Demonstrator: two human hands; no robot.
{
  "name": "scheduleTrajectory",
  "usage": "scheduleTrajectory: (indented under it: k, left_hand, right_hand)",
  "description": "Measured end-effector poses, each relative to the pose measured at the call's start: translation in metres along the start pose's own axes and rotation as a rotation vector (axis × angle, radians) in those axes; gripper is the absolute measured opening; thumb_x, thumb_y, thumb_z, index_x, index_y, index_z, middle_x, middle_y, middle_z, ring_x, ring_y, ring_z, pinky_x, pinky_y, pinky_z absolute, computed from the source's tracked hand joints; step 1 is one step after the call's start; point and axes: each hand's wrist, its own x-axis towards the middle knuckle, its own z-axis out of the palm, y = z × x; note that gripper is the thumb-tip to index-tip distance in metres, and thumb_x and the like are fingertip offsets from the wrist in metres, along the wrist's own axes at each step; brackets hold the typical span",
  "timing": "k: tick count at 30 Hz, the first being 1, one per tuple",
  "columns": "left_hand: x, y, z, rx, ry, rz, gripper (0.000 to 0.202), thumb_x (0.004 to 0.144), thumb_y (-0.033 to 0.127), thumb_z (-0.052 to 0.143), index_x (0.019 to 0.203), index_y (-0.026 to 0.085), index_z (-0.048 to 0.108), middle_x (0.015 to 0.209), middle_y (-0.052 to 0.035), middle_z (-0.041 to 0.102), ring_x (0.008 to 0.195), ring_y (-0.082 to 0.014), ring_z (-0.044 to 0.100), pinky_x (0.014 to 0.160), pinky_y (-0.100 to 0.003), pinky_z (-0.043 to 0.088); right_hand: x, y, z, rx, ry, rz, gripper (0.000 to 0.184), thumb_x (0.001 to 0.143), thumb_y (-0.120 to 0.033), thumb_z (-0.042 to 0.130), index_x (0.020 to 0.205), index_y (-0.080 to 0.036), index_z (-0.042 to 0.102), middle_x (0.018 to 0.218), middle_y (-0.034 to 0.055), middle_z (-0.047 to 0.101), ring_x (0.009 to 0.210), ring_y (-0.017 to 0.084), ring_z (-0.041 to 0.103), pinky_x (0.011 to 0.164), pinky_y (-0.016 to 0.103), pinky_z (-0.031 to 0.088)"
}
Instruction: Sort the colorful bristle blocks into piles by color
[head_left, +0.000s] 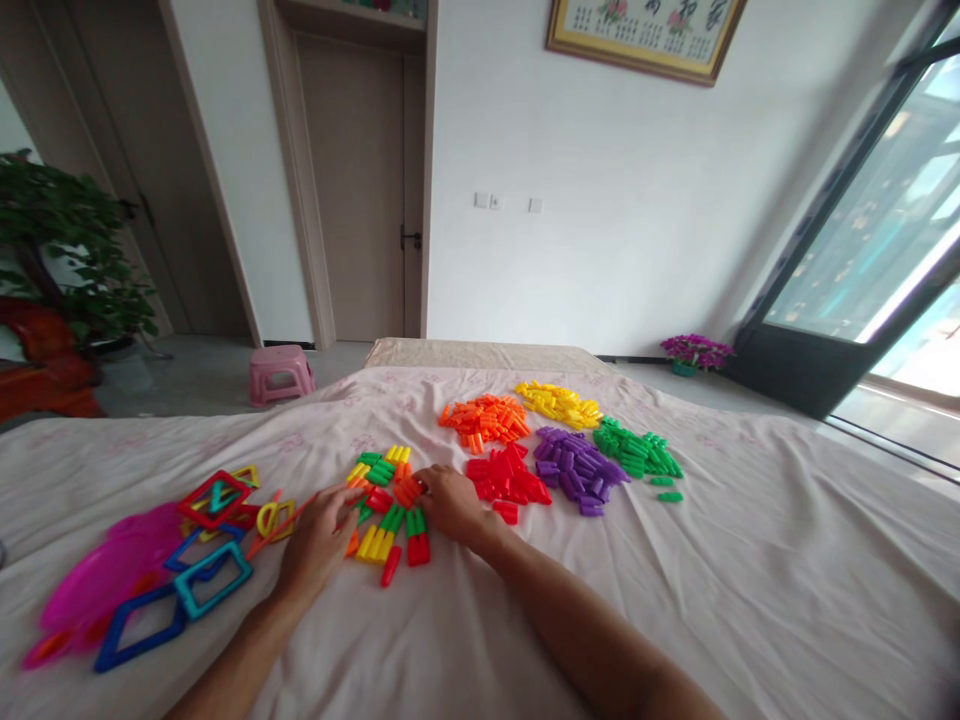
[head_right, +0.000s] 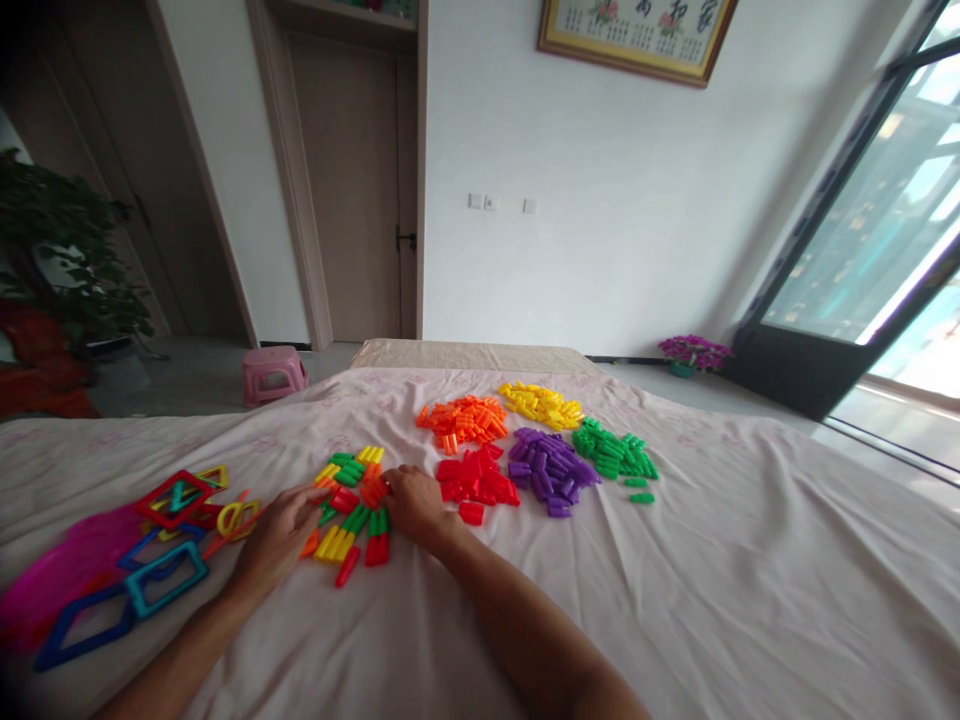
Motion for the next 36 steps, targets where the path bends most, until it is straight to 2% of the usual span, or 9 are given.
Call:
scheduleTrajectory:
  k: [4, 9, 13, 15, 18, 21, 26, 31, 36]
  left_hand:
    - [0.0, 0.0, 0.001, 0.003, -0.014, -0.005, 0.036, 0.085, 0.034, 0.048, 0.108, 0.017, 0.07, 0.116, -0.0109, 0.069, 0.115, -0.0264, 0.061, 0.106, -0.044, 0.045]
    - [0.0, 0.0, 0.001, 0.01, -0.027, -0.014, 0.035, 0.086, 0.032, 0.048, 0.11, 0.017, 0.069, 0.118, -0.0106, 0.068, 0.116, -0.0254, 0.061, 0.106, -0.043, 0.045]
    - [-0.001, 0.001, 0.0, -0.005, -0.017, -0.015, 0.034, 0.086, 0.031, 0.048, 0.11, 0.018, 0.068, 0.117, -0.01, 0.068, 0.115, -0.0246, 0.062, 0.105, -0.042, 0.046]
    - [-0.001, 0.002, 0.0, -0.007, -0.016, -0.013, 0.034, 0.086, 0.03, 0.047, 0.11, 0.017, 0.068, 0.117, -0.0103, 0.068, 0.115, -0.0244, 0.061, 0.106, -0.042, 0.046]
    - [-0.002, 0.004, -0.001, 0.0, -0.016, -0.004, 0.033, 0.087, 0.029, 0.048, 0.11, 0.017, 0.068, 0.117, -0.0097, 0.068, 0.116, -0.0242, 0.061, 0.106, -0.043, 0.045]
    - [-0.002, 0.004, -0.001, 0.005, -0.006, 0.013, 0.032, 0.087, 0.027, 0.048, 0.11, 0.018, 0.067, 0.117, -0.0091, 0.068, 0.116, -0.0238, 0.06, 0.107, -0.043, 0.045]
    - [-0.004, 0.004, -0.001, 0.082, 0.048, 0.074, 0.033, 0.088, 0.025, 0.048, 0.114, 0.016, 0.066, 0.12, -0.012, 0.065, 0.119, -0.0259, 0.058, 0.106, -0.046, 0.045]
    - [-0.007, 0.019, -0.006, 0.204, 0.097, 0.223, 0.029, 0.092, 0.026, 0.05, 0.114, 0.019, 0.066, 0.124, -0.0113, 0.064, 0.125, -0.0273, 0.054, 0.108, -0.047, 0.044]
    - [-0.013, 0.048, -0.016, 0.276, 0.054, 0.312, 0.024, 0.093, 0.035, 0.055, 0.109, 0.023, 0.068, 0.118, -0.0074, 0.067, 0.118, -0.0259, 0.057, 0.104, -0.046, 0.045]
  right_hand:
    - [-0.003, 0.006, 0.0, 0.099, 0.073, 0.028, 0.028, 0.084, -0.024, 0.059, 0.111, -0.024, 0.067, 0.109, 0.0048, 0.071, 0.097, 0.02, 0.065, 0.077, 0.026, 0.044]
    - [0.011, 0.028, -0.023, 0.202, 0.265, 0.174, 0.028, 0.089, -0.03, 0.058, 0.115, -0.024, 0.067, 0.102, 0.0048, 0.073, 0.088, 0.019, 0.066, 0.076, 0.027, 0.046]
    - [0.023, 0.056, -0.04, 0.28, 0.485, 0.36, 0.05, 0.09, -0.028, 0.056, 0.14, -0.023, 0.051, 0.112, 0.0069, 0.072, 0.096, 0.021, 0.067, 0.083, 0.031, 0.048]
    - [0.024, 0.063, -0.041, 0.278, 0.53, 0.391, 0.057, 0.089, -0.025, 0.056, 0.145, -0.023, 0.044, 0.117, 0.0071, 0.07, 0.098, 0.021, 0.067, 0.085, 0.033, 0.049]
    - [0.02, 0.057, -0.035, 0.279, 0.436, 0.287, 0.046, 0.091, -0.023, 0.053, 0.137, -0.023, 0.055, 0.115, 0.0063, 0.072, 0.097, 0.019, 0.067, 0.084, 0.03, 0.049]
    - [0.013, 0.036, -0.026, 0.25, 0.186, 0.1, 0.032, 0.092, -0.03, 0.057, 0.119, -0.02, 0.069, 0.105, 0.0062, 0.075, 0.093, 0.019, 0.068, 0.08, 0.026, 0.049]
    - [0.002, 0.005, -0.018, 0.144, -0.172, -0.063, 0.04, 0.08, -0.052, 0.07, 0.107, -0.023, 0.075, 0.097, 0.0052, 0.074, 0.083, 0.019, 0.067, 0.069, 0.025, 0.046]
    - [-0.001, 0.001, -0.011, 0.187, -0.237, -0.06, 0.043, 0.065, -0.045, 0.082, 0.099, -0.021, 0.072, 0.091, 0.003, 0.07, 0.079, 0.018, 0.063, 0.064, 0.025, 0.044]
    - [0.004, 0.002, -0.004, 0.734, -0.153, 0.142, 0.031, 0.07, -0.028, 0.077, 0.096, -0.017, 0.064, 0.073, -0.0021, 0.065, 0.059, 0.01, 0.059, 0.05, 0.019, 0.041]
